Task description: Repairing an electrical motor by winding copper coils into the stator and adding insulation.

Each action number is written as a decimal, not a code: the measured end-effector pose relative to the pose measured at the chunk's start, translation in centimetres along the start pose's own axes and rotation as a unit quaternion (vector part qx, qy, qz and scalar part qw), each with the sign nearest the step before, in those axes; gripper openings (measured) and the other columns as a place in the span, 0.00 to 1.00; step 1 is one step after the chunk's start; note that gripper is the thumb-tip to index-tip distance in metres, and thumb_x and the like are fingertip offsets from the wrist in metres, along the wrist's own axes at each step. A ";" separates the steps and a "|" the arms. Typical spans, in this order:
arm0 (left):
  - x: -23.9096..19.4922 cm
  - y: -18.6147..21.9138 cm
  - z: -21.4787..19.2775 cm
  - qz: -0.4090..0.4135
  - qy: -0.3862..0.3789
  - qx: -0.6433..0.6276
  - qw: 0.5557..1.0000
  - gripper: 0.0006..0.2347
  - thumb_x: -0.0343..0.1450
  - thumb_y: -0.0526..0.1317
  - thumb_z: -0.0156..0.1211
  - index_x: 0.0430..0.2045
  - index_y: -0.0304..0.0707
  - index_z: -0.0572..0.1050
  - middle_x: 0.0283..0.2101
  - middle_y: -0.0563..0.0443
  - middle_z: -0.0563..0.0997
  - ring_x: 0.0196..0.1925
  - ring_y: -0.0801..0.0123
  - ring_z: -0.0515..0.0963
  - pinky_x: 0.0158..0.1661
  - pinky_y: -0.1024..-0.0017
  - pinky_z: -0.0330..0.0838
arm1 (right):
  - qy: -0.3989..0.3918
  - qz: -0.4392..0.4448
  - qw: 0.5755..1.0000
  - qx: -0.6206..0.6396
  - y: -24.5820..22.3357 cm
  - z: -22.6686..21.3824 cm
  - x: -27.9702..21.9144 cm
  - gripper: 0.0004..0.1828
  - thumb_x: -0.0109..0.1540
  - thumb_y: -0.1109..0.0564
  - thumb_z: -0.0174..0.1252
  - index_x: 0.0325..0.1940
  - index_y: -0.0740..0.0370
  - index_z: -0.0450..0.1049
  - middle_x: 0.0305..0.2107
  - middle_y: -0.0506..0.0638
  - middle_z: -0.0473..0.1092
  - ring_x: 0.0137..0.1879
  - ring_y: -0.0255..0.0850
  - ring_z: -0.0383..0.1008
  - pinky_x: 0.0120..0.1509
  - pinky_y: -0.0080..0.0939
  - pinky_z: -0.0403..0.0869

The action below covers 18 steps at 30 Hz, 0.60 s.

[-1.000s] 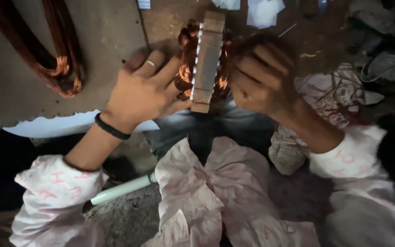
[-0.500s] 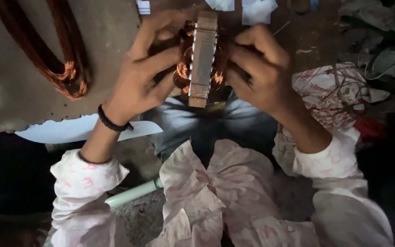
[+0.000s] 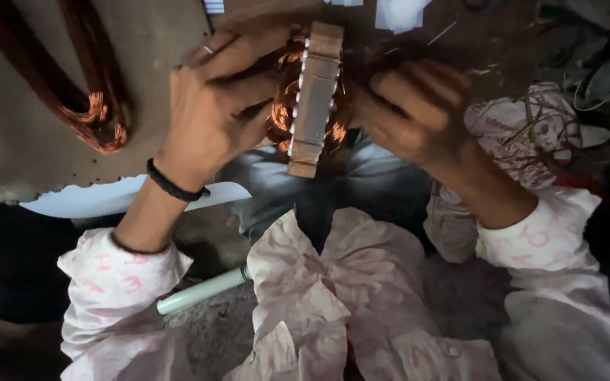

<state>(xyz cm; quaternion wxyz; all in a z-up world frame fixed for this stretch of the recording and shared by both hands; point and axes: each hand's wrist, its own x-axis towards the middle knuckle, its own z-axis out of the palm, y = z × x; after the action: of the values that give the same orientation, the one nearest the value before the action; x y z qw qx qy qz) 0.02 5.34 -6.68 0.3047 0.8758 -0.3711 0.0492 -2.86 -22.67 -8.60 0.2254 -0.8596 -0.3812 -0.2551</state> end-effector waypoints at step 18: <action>0.5 1.1 2.8 -0.128 0.059 -0.442 0.886 0.08 0.77 0.20 0.57 0.45 0.28 0.79 0.68 0.47 0.62 0.69 0.62 0.68 0.68 0.72 0.64 | 0.040 0.078 0.996 0.034 -3.2 1.8 -5.1 0.14 0.63 0.65 0.71 0.52 0.57 0.82 0.47 0.56 0.69 0.49 0.46 0.74 0.50 0.47 0.73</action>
<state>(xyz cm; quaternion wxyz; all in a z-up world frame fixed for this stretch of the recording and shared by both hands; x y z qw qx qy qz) -0.74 2.84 -8.26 0.6852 0.6857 -0.2205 -0.1082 -7.79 -22.41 -12.48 0.2888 -0.8678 -0.3120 -0.2573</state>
